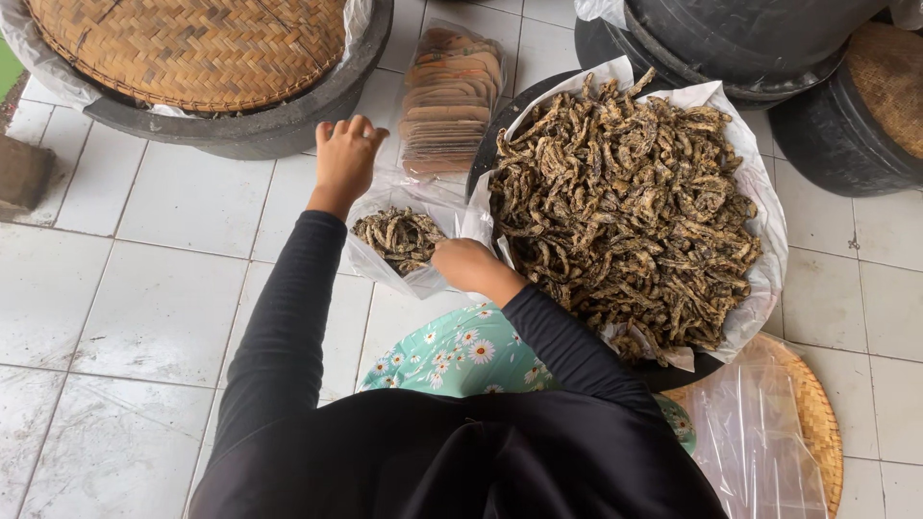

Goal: The person scoops dried fish from a large container and places it into a clear plastic bag. They repeat this process, filling the bag with the dried fish.

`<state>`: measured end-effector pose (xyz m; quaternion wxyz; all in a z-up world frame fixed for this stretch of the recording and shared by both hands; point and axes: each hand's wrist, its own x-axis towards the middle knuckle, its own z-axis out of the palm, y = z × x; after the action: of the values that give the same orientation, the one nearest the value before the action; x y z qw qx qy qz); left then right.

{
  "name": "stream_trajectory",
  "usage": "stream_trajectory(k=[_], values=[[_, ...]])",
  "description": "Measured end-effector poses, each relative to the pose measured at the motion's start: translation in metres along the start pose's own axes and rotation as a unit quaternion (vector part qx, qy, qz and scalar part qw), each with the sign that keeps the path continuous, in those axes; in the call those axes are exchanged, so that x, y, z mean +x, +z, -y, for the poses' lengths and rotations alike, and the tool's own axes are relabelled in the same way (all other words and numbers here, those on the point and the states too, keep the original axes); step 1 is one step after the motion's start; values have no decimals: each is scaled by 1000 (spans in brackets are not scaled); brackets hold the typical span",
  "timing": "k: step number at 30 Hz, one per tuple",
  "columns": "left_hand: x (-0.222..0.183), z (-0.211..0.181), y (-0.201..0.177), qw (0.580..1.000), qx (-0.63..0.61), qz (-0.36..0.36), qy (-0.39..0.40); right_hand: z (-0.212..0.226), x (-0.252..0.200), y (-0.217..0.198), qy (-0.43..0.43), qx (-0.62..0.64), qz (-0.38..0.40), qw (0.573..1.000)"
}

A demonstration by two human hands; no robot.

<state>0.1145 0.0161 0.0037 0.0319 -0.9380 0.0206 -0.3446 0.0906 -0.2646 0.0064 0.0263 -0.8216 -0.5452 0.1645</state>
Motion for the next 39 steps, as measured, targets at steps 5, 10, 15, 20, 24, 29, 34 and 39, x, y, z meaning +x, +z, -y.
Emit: stream_trajectory(k=[5, 10, 15, 20, 24, 29, 34, 39], values=[[25, 18, 14, 960, -62, 266, -56, -2, 30, -23, 162, 2, -52, 985], [21, 17, -3, 992, -22, 95, -86, 7, 26, -46, 141, -18, -44, 989], [-9, -30, -67, 966, -112, 230, 42, 10, 14, -58, 104, 62, -72, 990], [-23, -29, -135, 822, 17, 569, 12, -6, -5, -55, 105, 34, -168, 979], [-7, -30, -164, 881, 5, 473, -15, -44, -54, -41, 153, 151, -363, 907], [-1, -111, -180, 959, -236, 156, 23, -133, -153, -2, 474, 290, -333, 762], [-6, -233, -218, 850, -479, 219, 32, -215, -182, 16, 553, 192, -233, 777], [18, -240, -290, 763, -640, 78, -49, -253, -144, 12, 576, 252, -192, 754]])
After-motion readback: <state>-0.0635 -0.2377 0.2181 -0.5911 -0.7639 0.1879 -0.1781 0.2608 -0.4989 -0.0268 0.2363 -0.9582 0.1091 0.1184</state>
